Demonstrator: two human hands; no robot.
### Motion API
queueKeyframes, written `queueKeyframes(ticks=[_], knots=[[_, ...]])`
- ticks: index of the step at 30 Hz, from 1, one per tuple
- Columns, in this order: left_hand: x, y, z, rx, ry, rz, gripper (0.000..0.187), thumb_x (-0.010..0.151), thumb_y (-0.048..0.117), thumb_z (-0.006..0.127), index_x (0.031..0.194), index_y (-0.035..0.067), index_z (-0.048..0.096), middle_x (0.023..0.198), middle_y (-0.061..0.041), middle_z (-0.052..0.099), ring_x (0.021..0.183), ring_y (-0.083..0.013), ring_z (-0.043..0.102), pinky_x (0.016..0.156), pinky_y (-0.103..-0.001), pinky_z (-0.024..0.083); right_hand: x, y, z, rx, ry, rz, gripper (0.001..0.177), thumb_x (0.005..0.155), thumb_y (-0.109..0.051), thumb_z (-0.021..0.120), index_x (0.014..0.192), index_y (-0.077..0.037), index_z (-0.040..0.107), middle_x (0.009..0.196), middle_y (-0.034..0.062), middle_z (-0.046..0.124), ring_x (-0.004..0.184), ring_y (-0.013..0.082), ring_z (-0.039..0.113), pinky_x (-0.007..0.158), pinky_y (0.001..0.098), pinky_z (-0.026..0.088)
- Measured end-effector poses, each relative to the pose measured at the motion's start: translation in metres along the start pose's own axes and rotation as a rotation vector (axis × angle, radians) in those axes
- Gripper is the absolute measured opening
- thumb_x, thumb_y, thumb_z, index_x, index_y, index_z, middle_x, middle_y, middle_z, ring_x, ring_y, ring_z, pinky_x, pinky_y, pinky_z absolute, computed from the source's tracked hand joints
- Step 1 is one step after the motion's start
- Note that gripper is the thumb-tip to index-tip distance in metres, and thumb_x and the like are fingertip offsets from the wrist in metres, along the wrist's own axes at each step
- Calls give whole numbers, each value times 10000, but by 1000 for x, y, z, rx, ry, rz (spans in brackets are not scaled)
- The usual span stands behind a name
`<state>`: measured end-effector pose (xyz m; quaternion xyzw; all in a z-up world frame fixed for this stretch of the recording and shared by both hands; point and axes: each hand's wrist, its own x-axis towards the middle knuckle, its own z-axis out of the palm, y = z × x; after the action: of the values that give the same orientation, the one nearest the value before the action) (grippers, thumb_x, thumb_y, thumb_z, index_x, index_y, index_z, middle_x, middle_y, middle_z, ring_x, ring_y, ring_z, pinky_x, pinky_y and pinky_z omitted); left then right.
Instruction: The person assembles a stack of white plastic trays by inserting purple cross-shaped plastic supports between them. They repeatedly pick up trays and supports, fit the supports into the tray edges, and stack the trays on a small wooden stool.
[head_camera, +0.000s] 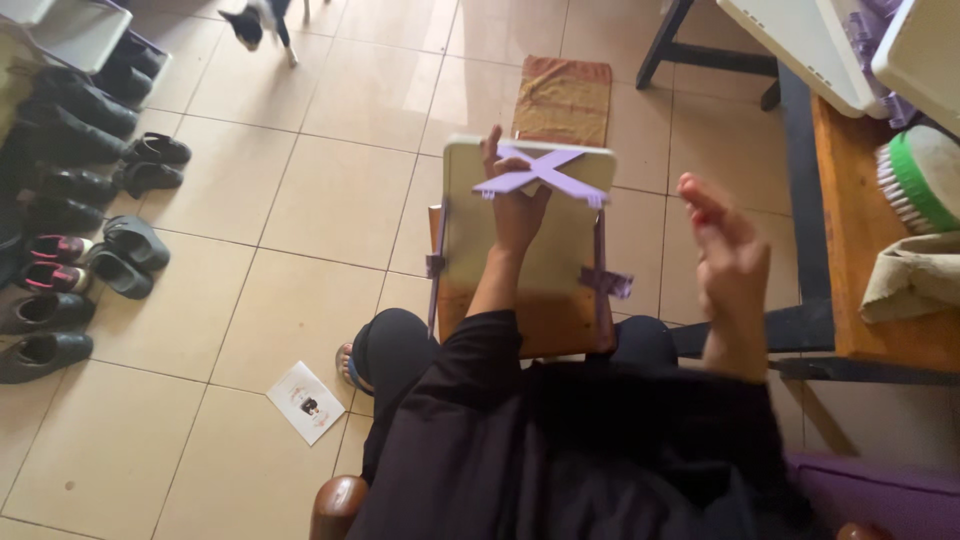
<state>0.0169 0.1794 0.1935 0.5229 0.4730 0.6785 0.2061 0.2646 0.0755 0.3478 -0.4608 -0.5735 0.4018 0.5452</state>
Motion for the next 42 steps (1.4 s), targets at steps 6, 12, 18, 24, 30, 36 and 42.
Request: queueKeyframes(ticks=[6,12,18,24,30,36,42], knots=[[6,92,-17,-144,-5,443,615,799,231,894,1175,148,414,1680,-146,260,1615,-407,209,1370,-525,242,56,65,14,-29,-200,-65,432,1062,-156,558,1463,-19,474,1427,104,563,1319,190,536,1087,303,463],[-17,85,-22,-147,82,161,423,955,275,741,1246,98,490,1437,-126,452,1369,-307,419,1200,-459,382,45,110,45,-18,-96,-4,415,1064,-308,639,1328,4,564,1193,90,667,1071,138,611,924,281,519],[-40,75,4,-651,41,-371,373,1036,299,646,1293,39,573,1215,-92,627,1152,-194,606,1067,-370,499,0,116,81,-105,151,-180,404,1078,-372,632,1230,-5,559,1095,56,645,996,126,607,874,264,515],[-43,106,-32,-724,-366,-551,497,1030,338,625,1329,-54,562,1227,-204,671,1100,-306,688,963,-449,576,-5,135,67,-3,227,-238,392,1089,-360,639,1208,3,550,1094,65,632,993,128,602,880,267,505],[-46,109,-19,-963,-124,-741,466,987,374,610,1293,27,554,1232,-150,671,1084,-279,706,880,-387,600,-6,159,87,-161,278,-362,357,1082,-294,641,1226,29,591,1112,113,657,1007,193,636,889,299,515],[-35,68,7,-660,201,-716,365,973,287,677,1104,-52,702,1035,-99,698,862,-165,673,709,-325,590,-47,139,120,-90,123,-407,380,1094,-284,636,1301,25,563,1323,183,616,1220,268,612,1046,363,500],[-60,50,-8,-592,165,-692,338,1024,293,690,999,-44,704,880,-90,693,745,-145,648,643,-293,547,-13,87,81,564,-322,117,573,979,-443,508,1473,-183,379,1451,94,519,1362,260,487,1124,413,404]])
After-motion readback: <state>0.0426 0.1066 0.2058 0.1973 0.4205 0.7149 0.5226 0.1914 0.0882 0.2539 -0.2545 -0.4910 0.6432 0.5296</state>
